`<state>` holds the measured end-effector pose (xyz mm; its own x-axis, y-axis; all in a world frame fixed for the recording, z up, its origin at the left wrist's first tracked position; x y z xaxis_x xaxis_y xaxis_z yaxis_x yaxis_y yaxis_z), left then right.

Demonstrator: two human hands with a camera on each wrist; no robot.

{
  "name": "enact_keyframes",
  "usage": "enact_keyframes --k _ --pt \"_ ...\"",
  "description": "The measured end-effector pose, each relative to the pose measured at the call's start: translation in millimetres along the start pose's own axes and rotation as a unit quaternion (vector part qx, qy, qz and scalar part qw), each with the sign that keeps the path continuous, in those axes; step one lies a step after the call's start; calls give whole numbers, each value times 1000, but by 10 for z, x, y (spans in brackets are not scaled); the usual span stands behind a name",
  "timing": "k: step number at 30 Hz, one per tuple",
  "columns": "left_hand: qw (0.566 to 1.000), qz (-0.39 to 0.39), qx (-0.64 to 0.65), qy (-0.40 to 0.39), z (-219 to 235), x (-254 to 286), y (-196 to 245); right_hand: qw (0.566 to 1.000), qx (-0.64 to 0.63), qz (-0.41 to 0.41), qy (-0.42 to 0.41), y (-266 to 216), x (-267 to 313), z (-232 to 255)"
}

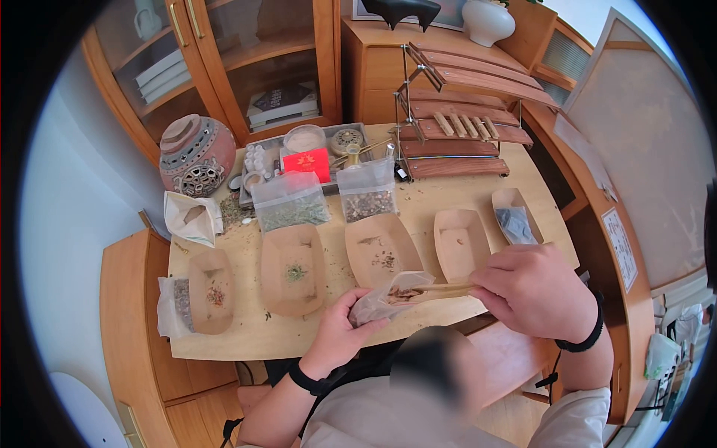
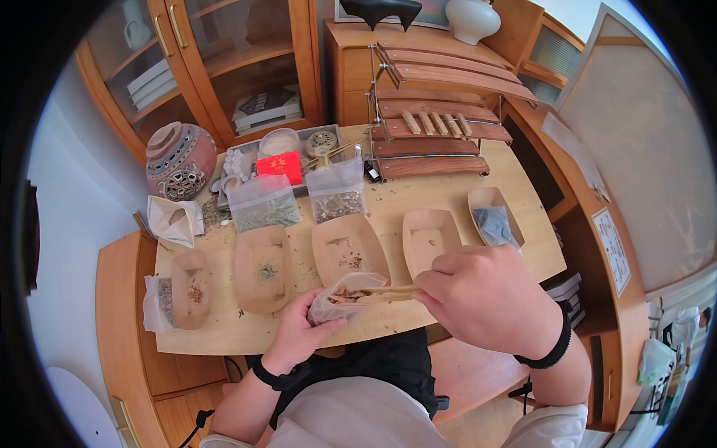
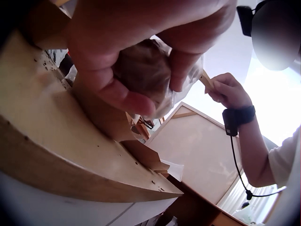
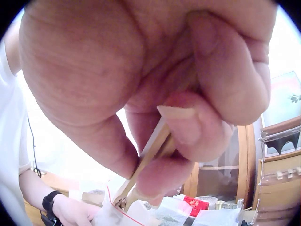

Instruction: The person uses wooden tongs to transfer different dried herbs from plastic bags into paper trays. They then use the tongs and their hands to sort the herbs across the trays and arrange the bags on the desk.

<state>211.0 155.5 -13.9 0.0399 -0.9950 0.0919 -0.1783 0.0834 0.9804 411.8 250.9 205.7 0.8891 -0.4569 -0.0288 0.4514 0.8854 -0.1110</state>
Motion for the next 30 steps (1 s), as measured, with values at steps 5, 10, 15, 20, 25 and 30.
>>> enact_keyframes --k 5,10,15,20,25,30 --pt "998 36 28 -31 16 36 73 1000 15 2 24 -18 23 103" --pt "995 75 49 -54 19 48 47 999 6 1 33 -5 41 136" --pt "993 78 60 -60 14 52 26 998 -8 -19 52 47 81 261" --pt "993 90 66 -46 55 77 12 992 4 -94 83 343 211 302" --pt "993 90 62 -35 96 144 -29 986 5 -156 57 935 365 -173" --pt "992 90 79 -31 106 190 -83 969 34 -241 32 1363 486 -848"
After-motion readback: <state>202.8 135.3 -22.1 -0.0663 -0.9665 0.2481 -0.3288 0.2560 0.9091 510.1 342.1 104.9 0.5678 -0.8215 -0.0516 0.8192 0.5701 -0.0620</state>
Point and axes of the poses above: each hand's wrist, its own x-axis away from the middle knuckle, its own z-axis out of the back of the hand, y = z × x, the point moved 5 cm from there along -x, towards the middle knuckle, and after that the axes turned 4 degrees about -y, right-handed, at the moved point
